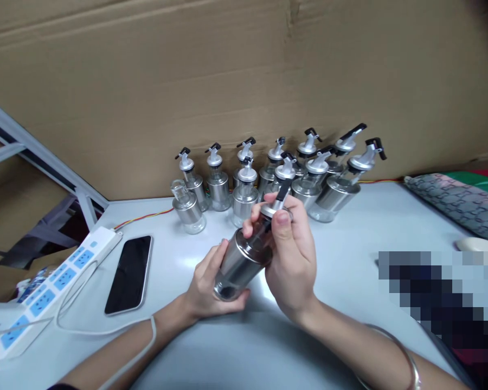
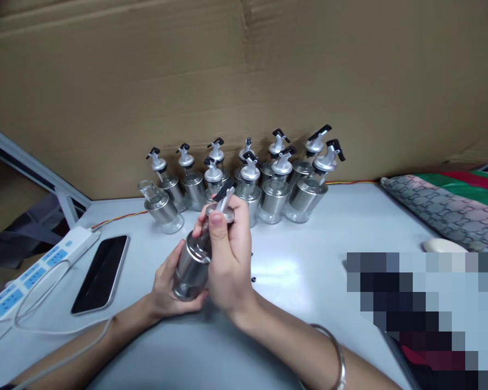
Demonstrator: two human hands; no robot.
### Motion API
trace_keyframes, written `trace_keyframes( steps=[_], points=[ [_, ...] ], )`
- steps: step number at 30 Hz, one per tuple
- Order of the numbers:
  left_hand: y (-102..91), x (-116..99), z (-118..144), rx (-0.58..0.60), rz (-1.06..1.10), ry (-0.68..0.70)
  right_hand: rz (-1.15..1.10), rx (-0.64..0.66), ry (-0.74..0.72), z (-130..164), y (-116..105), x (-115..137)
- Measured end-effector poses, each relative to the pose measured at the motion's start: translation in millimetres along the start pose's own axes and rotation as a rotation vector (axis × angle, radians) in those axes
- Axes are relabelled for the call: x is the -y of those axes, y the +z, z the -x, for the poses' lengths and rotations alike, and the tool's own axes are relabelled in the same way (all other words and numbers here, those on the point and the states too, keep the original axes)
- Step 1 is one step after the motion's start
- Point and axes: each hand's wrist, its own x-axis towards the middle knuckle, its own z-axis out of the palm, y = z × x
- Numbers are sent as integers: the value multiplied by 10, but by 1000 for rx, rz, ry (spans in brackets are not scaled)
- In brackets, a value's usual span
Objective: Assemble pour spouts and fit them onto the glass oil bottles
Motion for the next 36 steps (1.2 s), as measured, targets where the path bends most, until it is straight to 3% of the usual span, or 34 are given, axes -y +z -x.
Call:
trace_keyframes(
  steps=[11,13,16,18,22,26,32,36],
  points=[
    [14,48,25,-6,-66,18,55,-116,212,-210,5,206],
    [16,51,18,-13,-52,6,63,-136,150,-279,-21,292],
    [6,40,5,-40,-36,-27,172,-126,-80,-380,-125,438],
    [-1,37,9,-52,-31,-68,349,-3,-130,-438,-223,535],
    [8,75,68,-83,-21,-193,686,342,-53,-495,-345,651],
    [31,130,139,-109,6,-265,907,469,-195,-450,-288,583],
    [54,159,126,-115,50,-237,922,407,-226,-356,-151,407],
    [71,155,66,-257,7,-338,916,296,-470,-350,-25,390]
  ],
)
